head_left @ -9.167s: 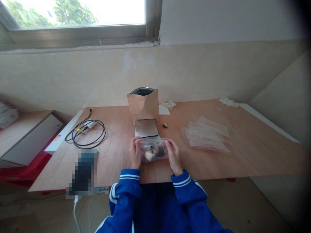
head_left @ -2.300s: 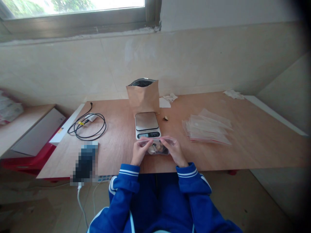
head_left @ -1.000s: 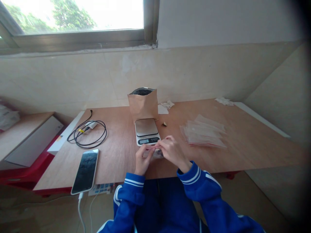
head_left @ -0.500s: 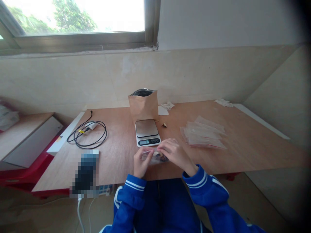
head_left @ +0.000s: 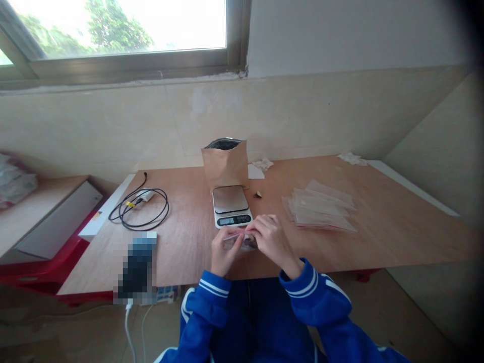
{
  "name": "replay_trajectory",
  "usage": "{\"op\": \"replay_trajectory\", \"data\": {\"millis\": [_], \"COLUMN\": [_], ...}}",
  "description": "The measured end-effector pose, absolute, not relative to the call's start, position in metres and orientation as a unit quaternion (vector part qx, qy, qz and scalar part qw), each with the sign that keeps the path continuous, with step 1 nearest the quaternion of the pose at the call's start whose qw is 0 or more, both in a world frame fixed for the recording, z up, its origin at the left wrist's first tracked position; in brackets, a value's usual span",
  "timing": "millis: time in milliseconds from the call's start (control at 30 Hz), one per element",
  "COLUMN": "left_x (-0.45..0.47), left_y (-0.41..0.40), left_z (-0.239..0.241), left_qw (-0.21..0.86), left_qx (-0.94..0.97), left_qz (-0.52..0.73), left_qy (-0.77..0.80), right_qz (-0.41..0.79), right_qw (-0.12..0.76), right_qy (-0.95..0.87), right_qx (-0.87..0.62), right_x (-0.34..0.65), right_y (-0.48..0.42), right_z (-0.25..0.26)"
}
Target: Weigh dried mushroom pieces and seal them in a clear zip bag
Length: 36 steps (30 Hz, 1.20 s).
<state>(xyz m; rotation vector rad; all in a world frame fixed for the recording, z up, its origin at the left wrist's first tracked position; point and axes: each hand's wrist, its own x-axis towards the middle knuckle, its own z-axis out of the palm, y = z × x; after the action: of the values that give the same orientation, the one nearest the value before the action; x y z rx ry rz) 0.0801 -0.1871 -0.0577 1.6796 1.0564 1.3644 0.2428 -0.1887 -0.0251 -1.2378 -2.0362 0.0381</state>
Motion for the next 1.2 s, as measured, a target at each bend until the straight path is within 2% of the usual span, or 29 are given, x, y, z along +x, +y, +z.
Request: {"op": "replay_trajectory", "data": {"millis": [200, 567, 933, 1200], "left_x": [0.083, 0.078, 0.081, 0.075], "left_y": [-0.189, -0.188, -0.191, -0.189], "left_z": [-0.064, -0.062, -0.055, -0.055], "left_qw": [0.343, 0.310, 0.332, 0.380], "left_qx": [0.644, 0.645, 0.632, 0.601], "left_qz": [0.543, 0.543, 0.541, 0.543], "left_qy": [0.416, 0.440, 0.444, 0.447], "right_qz": [-0.009, 0.032, -0.027, 0.095], "right_qw": [0.333, 0.338, 0.348, 0.378], "right_qy": [-0.808, -0.826, -0.808, -0.801], "right_qx": [-0.486, -0.450, -0.475, -0.454], "right_x": [0.241, 0.262, 0.256, 0.272], "right_y": [-0.189, -0.186, -0.188, -0.187], "right_z": [-0.028, -0.037, -0.041, -0.039]}}
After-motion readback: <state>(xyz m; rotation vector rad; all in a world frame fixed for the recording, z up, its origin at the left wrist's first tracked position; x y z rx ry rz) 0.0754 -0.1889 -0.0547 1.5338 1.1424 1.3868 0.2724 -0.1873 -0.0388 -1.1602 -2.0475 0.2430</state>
